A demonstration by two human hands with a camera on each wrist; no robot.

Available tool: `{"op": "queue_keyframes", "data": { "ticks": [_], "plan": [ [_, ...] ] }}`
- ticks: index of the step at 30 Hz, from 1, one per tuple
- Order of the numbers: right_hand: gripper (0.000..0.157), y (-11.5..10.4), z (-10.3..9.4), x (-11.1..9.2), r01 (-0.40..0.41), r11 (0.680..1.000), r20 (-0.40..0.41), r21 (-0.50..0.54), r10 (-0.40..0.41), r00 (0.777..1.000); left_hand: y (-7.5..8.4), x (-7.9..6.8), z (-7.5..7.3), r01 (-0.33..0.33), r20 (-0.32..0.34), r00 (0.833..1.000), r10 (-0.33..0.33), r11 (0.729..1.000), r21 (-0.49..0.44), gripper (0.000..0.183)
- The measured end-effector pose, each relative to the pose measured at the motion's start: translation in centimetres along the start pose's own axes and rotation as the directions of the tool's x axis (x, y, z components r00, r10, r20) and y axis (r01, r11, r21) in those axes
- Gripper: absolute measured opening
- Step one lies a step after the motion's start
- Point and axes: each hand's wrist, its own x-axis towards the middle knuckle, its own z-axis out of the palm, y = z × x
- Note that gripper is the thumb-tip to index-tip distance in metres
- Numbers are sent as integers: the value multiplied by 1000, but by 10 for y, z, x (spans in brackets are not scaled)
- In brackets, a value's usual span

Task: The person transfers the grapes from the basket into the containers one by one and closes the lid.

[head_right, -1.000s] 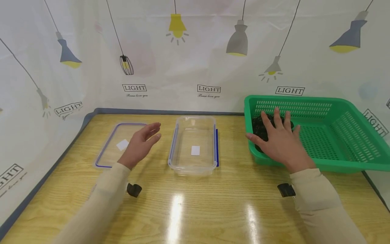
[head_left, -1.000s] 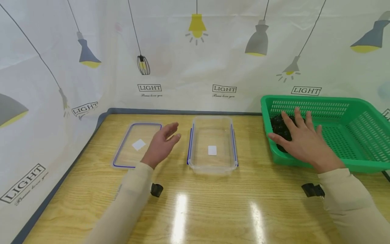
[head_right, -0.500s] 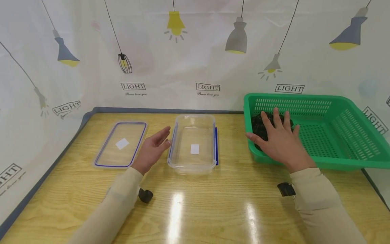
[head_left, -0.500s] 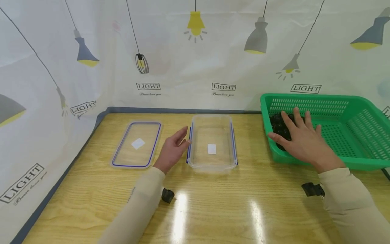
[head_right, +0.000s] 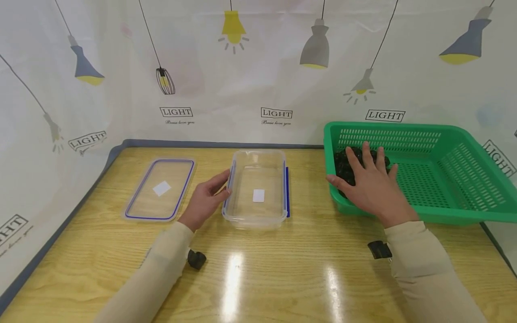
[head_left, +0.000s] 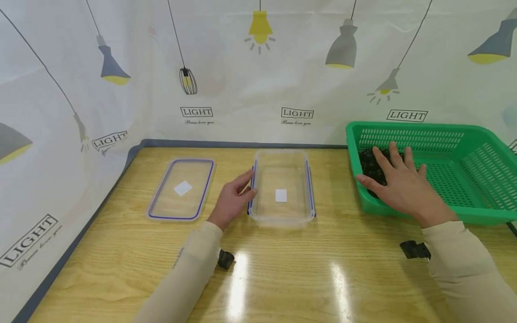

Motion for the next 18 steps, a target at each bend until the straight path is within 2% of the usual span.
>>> {"op": "queue_keyframes", "data": {
  "ticks": [5,13,18],
  "plan": [
    [86,3,-2,4,-1,1000,16,3,1,1000,0,0,-1,4,6,1000,-4,1000,25,50],
    [75,15,-16,16,11,1000,106,-27,-8,994,1,0,-2,15,9,1000,-16,1000,24,50],
    [77,22,-15,24,14,999,160,-38,-8,987,1,0,0,18,1,1000,-18,1000,23,49]
  ]
}}
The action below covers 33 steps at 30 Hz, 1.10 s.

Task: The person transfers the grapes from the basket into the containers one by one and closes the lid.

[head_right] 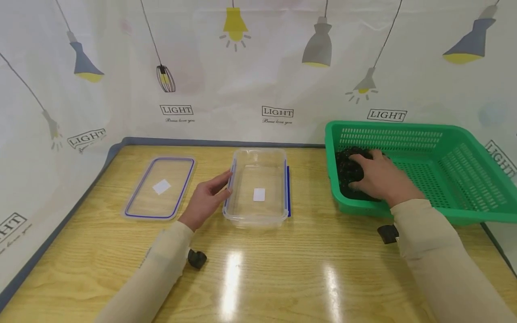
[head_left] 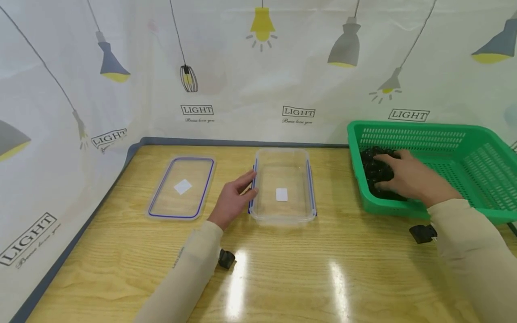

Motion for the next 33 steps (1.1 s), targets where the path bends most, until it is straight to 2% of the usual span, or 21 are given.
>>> {"op": "queue_keyframes", "data": {
  "ticks": [7,16,26,33],
  "plan": [
    [78,9,9,6,-25,1000,40,5,25,999,3,0,1,-1,1,1000,1,1000,23,51],
    [63,12,17,9,-81,997,59,8,80,995,3,-1,-1,-11,1,1000,11,999,44,49],
    [60,14,21,17,-63,991,62,-116,70,996,2,-1,-1,-2,-15,1000,3,998,56,49],
    [58,18,23,19,-56,993,34,-102,60,998,0,-1,0,13,-16,1000,-12,998,56,49]
  ]
}}
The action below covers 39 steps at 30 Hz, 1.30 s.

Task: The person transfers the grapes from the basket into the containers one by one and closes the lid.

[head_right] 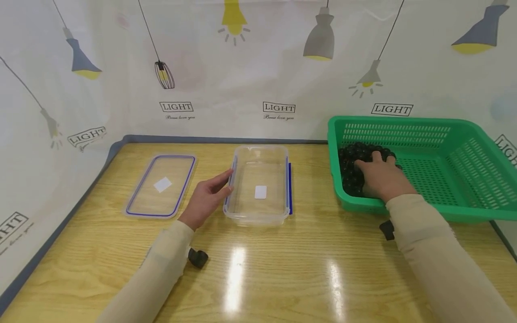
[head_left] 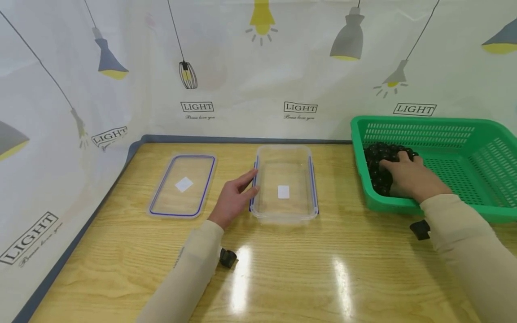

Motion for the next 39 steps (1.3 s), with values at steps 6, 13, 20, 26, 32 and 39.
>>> {"op": "queue_keyframes", "data": {
  "ticks": [6,13,20,26,32,39],
  "plan": [
    [54,4,-4,-2,1,999,-3,33,-1,1000,-2,0,-1,3,4,1000,-3,1000,-5,50],
    [55,6,-6,-3,-3,1000,19,29,3,1000,-2,0,-2,0,5,1000,1,1000,-15,49],
    [58,3,-2,0,-14,1000,38,8,14,999,-3,0,-2,-2,3,1000,2,1000,-24,49],
    [58,6,-2,-1,6,1000,17,6,-6,1000,-2,1,-1,-2,-4,1000,2,1000,-20,49],
    [53,10,-4,-2,-1,999,7,37,0,1000,-1,-1,-1,16,-7,1000,-16,1000,-14,49],
    [52,11,-9,-7,-7,999,-29,46,9,1000,0,-1,-2,28,-7,1000,-28,1000,-5,49]
  ]
}}
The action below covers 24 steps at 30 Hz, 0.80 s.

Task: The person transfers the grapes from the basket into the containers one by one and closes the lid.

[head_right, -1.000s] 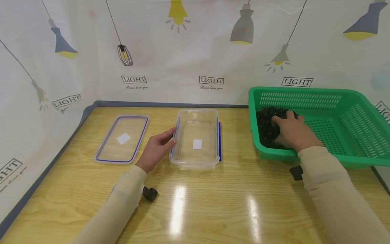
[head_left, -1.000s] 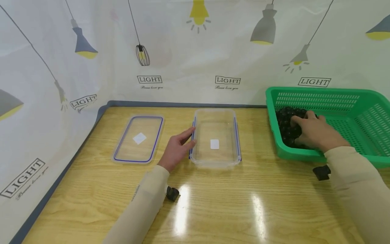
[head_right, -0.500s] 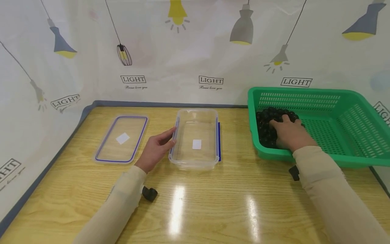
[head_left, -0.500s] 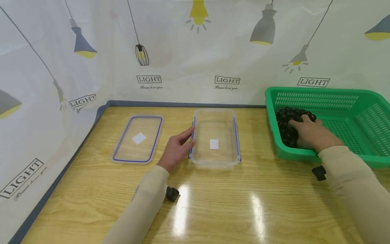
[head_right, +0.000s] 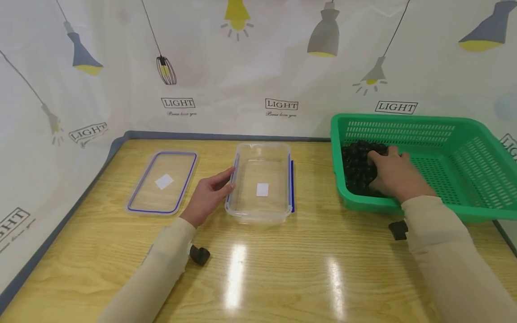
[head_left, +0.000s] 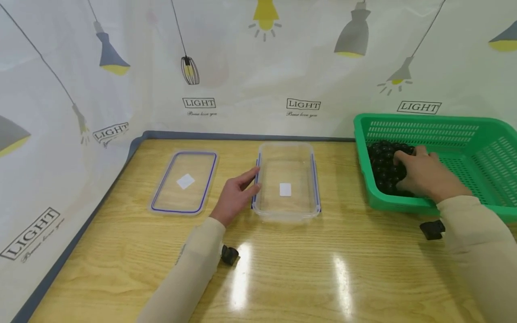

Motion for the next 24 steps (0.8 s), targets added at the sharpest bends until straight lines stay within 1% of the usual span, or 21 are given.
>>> {"op": "queue_keyframes", "data": {
  "ticks": [2,6,9,14,16,19,22,24],
  "plan": [
    [51,1,-3,-3,5,1000,-5,6,-4,1000,0,0,0,-1,0,1000,1,1000,0,49],
    [39,4,-10,-7,48,998,-23,32,-47,999,-1,2,0,-2,-2,1000,2,1000,4,49],
    [34,6,-18,-9,75,995,-42,58,-73,996,-2,2,0,2,-4,1000,-2,1000,12,49],
    [33,4,-32,-16,69,995,-75,69,-63,995,0,2,1,14,-5,1000,-14,1000,24,49],
    [33,0,-38,-18,60,996,-105,65,-54,993,-1,2,1,13,-4,1000,-13,1000,23,49],
    [33,-8,-47,-22,29,997,-170,65,-17,985,-2,2,1,9,-3,1000,-9,1000,21,48],
    [32,-20,-57,-26,-7,996,-249,83,28,968,-2,2,1,11,-6,1000,-11,1000,21,48],
    [32,-30,-64,-29,-12,994,-293,104,42,955,-3,2,1,13,-8,1000,-13,1000,24,48]
  ]
}}
